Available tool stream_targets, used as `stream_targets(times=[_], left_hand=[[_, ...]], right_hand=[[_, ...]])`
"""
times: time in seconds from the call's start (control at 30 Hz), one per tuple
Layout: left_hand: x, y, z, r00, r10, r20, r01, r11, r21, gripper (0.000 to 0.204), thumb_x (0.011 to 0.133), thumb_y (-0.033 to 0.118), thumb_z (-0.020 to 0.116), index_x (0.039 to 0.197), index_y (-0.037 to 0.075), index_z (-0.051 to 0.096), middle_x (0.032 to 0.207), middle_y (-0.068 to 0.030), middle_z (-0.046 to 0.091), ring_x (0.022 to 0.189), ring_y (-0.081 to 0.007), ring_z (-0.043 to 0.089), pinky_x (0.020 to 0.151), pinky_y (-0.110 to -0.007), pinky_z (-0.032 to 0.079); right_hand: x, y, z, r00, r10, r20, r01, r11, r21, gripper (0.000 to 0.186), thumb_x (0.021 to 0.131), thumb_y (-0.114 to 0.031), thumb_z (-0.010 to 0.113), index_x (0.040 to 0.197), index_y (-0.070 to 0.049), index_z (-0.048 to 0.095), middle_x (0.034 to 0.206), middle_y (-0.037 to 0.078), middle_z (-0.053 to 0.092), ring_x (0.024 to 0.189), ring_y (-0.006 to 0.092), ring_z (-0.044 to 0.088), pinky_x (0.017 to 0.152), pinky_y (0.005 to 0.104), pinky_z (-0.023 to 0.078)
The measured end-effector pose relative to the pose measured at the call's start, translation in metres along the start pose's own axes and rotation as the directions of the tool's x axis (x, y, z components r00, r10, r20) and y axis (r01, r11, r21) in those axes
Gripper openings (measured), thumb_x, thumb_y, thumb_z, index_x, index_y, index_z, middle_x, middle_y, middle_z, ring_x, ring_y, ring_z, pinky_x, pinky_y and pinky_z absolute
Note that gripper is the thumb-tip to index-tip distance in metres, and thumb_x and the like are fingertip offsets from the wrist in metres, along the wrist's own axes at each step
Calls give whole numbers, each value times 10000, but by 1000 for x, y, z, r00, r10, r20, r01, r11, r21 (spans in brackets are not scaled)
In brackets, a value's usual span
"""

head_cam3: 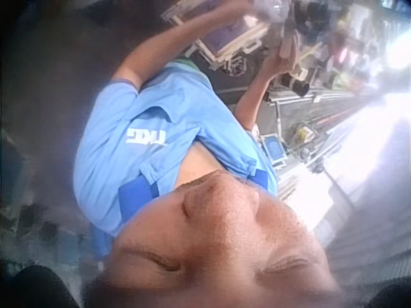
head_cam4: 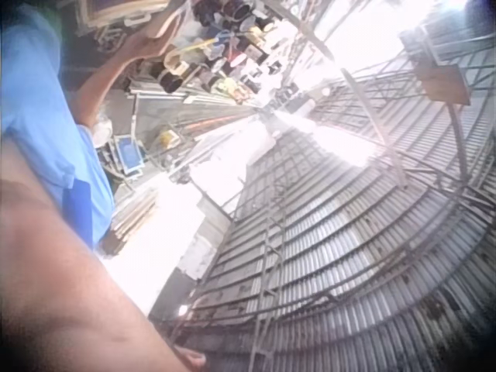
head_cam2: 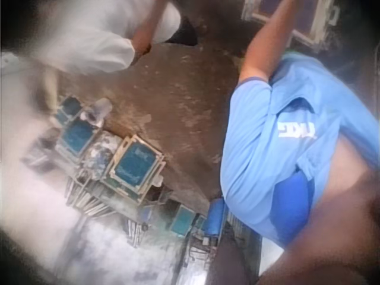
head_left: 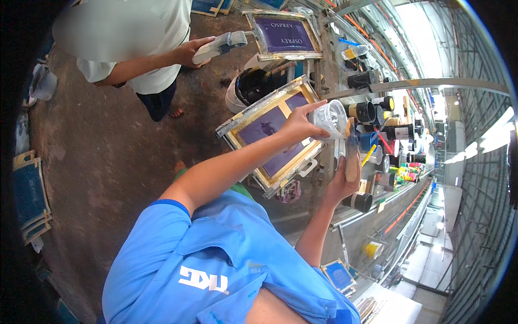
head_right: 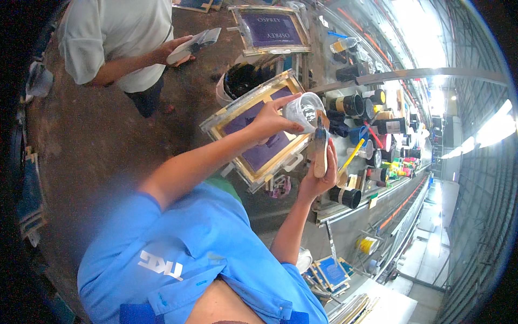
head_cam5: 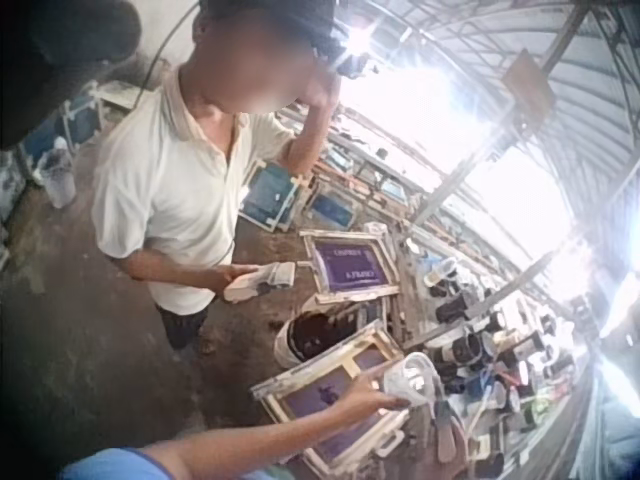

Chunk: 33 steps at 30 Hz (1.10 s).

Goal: The person prepares a screen printing frame by pouring a liquid from a plastic cup onto the mesh and spreading it evenly with a squeegee. They then move the frame to a conveyor belt and perform a final pass with the squeegee.

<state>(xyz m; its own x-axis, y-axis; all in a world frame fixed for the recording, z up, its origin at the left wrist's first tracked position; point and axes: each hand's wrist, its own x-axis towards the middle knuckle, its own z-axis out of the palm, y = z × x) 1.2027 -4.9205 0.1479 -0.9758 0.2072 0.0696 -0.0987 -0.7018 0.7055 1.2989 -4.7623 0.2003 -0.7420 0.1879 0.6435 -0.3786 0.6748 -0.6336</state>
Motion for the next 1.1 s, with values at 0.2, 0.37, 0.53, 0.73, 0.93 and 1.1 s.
stream_targets(times=[0.2,0.37,0.53,0.73,0.93,1.1], left_hand=[[3,21,-2,996,82,22,-85,985,148,802,630,-49,832,1372,57,546,1189,-80,649,959,-124,640,847,-272,547],[-5,39,-5,994,111,-3,-111,993,40,801,646,-72,830,1379,59,535,1258,-91,619,984,-111,630,835,-254,560],[-10,48,-14,997,70,-30,-72,995,-62,787,684,-125,793,1395,58,509,1240,-103,617,992,-132,641,843,-275,582],[-7,53,-30,994,83,-68,-88,993,-73,822,677,-84,821,1412,40,473,1279,-114,603,1051,-161,636,845,-318,604],[6,52,-54,999,38,11,-37,993,-113,882,667,-14,857,1439,55,436,1250,-113,624,1043,-189,654,842,-344,597],[23,55,-100,982,-74,172,101,982,-159,855,732,17,821,1467,94,392,1231,-112,634,1066,-217,654,864,-392,581]], right_hand=[[15,9,-1,991,-115,73,109,991,77,349,846,-9,661,1193,25,644,1256,185,631,1180,280,592,1017,386,452],[25,18,-6,971,-197,140,184,978,99,325,855,57,576,1173,49,647,1317,227,576,1215,325,569,1035,411,460],[39,22,-13,939,-296,177,327,927,-185,300,810,-73,690,1105,-16,696,1186,145,681,1143,296,625,1007,402,458],[41,32,-17,930,-312,196,357,893,-274,253,903,-169,609,1089,-32,712,1197,112,685,1161,290,613,1010,404,435],[31,40,-18,952,-230,204,288,897,-335,338,780,-15,622,1098,-78,720,1191,90,688,1160,289,611,1041,400,408],[4,42,-11,995,-26,100,47,975,-217,469,711,118,632,1140,-62,696,1223,109,671,1173,284,610,1010,392,454]])
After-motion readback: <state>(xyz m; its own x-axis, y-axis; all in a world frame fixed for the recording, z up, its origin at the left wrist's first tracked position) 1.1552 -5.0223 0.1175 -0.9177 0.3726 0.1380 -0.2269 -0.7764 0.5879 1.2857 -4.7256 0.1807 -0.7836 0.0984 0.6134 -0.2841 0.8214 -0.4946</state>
